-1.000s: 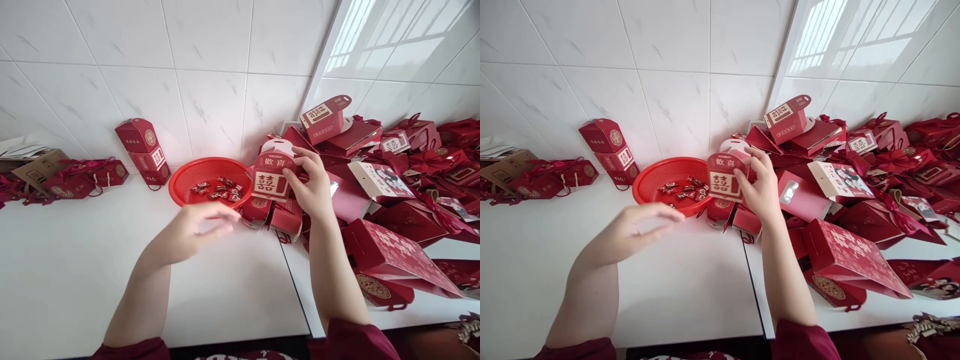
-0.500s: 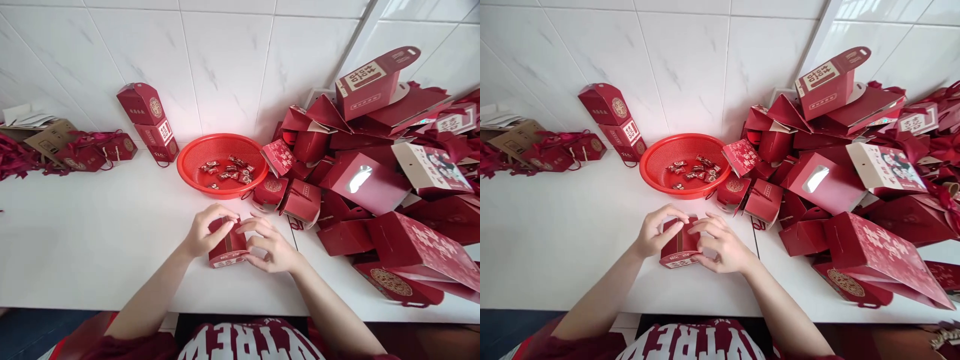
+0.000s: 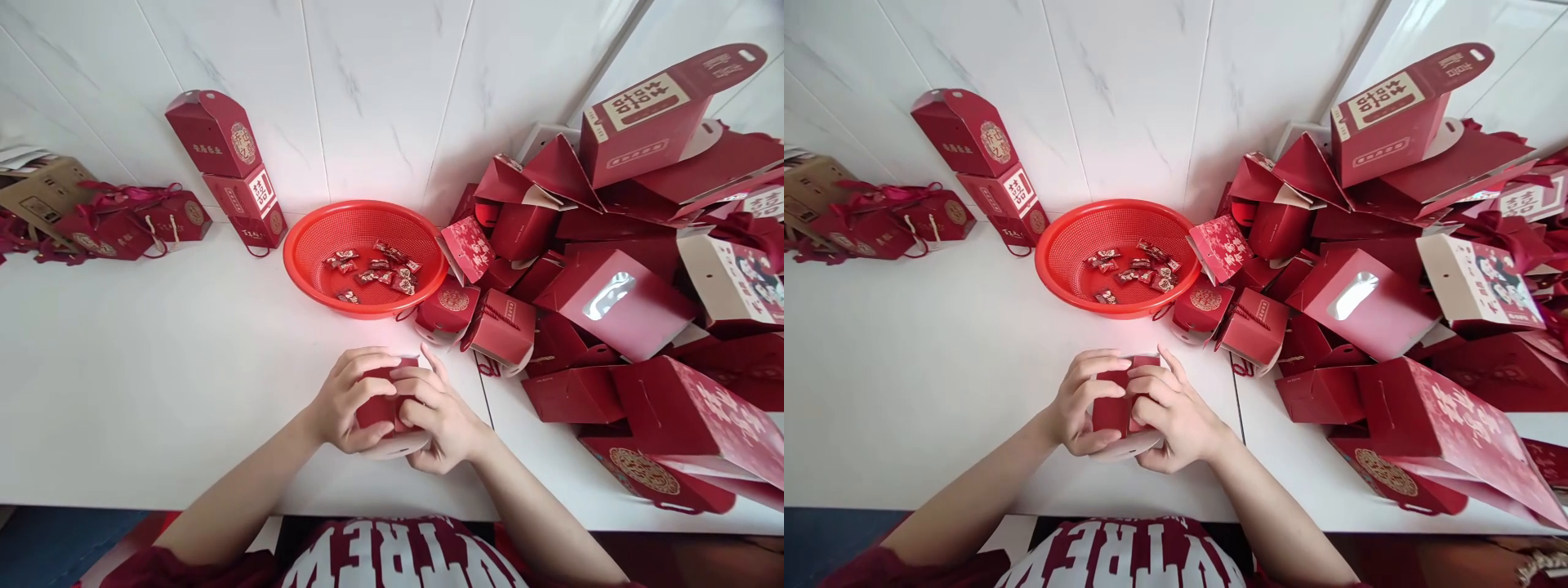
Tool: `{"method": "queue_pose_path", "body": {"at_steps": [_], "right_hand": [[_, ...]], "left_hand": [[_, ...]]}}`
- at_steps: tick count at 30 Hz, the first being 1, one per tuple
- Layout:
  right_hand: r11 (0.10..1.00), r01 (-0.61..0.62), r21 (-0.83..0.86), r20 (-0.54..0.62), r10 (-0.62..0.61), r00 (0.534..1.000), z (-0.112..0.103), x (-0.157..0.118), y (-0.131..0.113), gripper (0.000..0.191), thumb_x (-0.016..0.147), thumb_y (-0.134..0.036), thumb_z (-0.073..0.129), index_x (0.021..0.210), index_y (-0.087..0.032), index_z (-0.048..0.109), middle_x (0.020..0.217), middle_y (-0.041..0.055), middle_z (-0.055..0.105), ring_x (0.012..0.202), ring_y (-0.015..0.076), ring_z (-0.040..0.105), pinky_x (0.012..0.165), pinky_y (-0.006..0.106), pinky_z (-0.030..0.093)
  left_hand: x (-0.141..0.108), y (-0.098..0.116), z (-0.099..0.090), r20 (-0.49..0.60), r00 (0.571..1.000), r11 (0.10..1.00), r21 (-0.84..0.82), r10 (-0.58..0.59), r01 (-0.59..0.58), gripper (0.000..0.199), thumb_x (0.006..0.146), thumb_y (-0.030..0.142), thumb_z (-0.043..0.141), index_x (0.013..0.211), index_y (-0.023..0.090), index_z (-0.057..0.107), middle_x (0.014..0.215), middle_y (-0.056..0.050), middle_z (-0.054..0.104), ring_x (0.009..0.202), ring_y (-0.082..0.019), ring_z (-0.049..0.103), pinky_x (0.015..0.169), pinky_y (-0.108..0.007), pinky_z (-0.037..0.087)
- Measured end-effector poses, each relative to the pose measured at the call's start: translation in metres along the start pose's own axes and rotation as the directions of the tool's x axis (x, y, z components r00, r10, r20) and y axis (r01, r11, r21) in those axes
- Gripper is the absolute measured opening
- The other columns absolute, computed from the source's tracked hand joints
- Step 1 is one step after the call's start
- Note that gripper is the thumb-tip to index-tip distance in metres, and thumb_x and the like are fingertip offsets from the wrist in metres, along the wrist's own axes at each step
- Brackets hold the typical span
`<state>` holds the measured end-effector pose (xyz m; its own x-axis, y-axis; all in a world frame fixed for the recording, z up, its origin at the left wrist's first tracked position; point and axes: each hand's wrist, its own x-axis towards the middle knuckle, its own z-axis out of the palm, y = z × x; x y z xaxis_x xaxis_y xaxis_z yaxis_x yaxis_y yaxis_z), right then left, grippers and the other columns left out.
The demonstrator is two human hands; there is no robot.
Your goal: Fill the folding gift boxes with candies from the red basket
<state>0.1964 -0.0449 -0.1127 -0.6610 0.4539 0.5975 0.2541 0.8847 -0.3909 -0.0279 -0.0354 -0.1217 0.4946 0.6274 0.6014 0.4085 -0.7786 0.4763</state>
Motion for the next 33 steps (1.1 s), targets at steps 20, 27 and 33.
{"method": "queue_pose_path", "body": {"at_steps": [20, 27, 33], "right_hand": [[0.981, -0.191, -0.033, -0.076, 0.188, 0.979, -0.032, -0.01, 0.031, 0.044, 0.102, -0.05, 0.038, 0.072, -0.021, 0.053, 0.066, 0.002, 0.054, 0.066, 0.018, 0.051, 0.074, 0.038, 0.043], [0.945, -0.326, 0.031, 0.018, 0.325, 0.946, -0.011, -0.007, 0.034, 0.032, 0.097, -0.039, 0.06, 0.071, -0.02, 0.053, 0.064, -0.0013, 0.054, 0.061, 0.0138, 0.05, 0.065, 0.03, 0.042], [0.966, -0.254, -0.035, -0.041, 0.253, 0.967, -0.008, -0.002, 0.022, 0.031, 0.098, -0.024, 0.056, 0.129, -0.029, 0.058, 0.119, 0.01, 0.058, 0.096, 0.0196, 0.063, 0.084, 0.037, 0.055]], "left_hand": [[0.013, -0.007, -0.041, -0.029, 0.996, 0.992, 0.087, -0.087, 0.089, 0.034, 0.08, 0.049, 0.047, 0.061, 0.025, 0.061, 0.072, -0.007, 0.055, 0.078, -0.026, 0.052, 0.091, -0.052, 0.041], [0.019, -0.017, -0.084, 0.288, 0.906, 0.937, -0.067, -0.311, 0.343, 0.031, 0.081, 0.013, 0.044, 0.09, 0.024, 0.072, 0.084, -0.005, 0.054, 0.081, -0.02, 0.051, 0.075, -0.034, 0.045], [0.018, -0.039, -0.103, 0.563, 0.724, 0.778, -0.21, -0.399, 0.592, 0.033, 0.089, 0.017, 0.045, 0.111, 0.026, 0.067, 0.109, -0.006, 0.059, 0.102, -0.021, 0.056, 0.09, -0.032, 0.047]]}}
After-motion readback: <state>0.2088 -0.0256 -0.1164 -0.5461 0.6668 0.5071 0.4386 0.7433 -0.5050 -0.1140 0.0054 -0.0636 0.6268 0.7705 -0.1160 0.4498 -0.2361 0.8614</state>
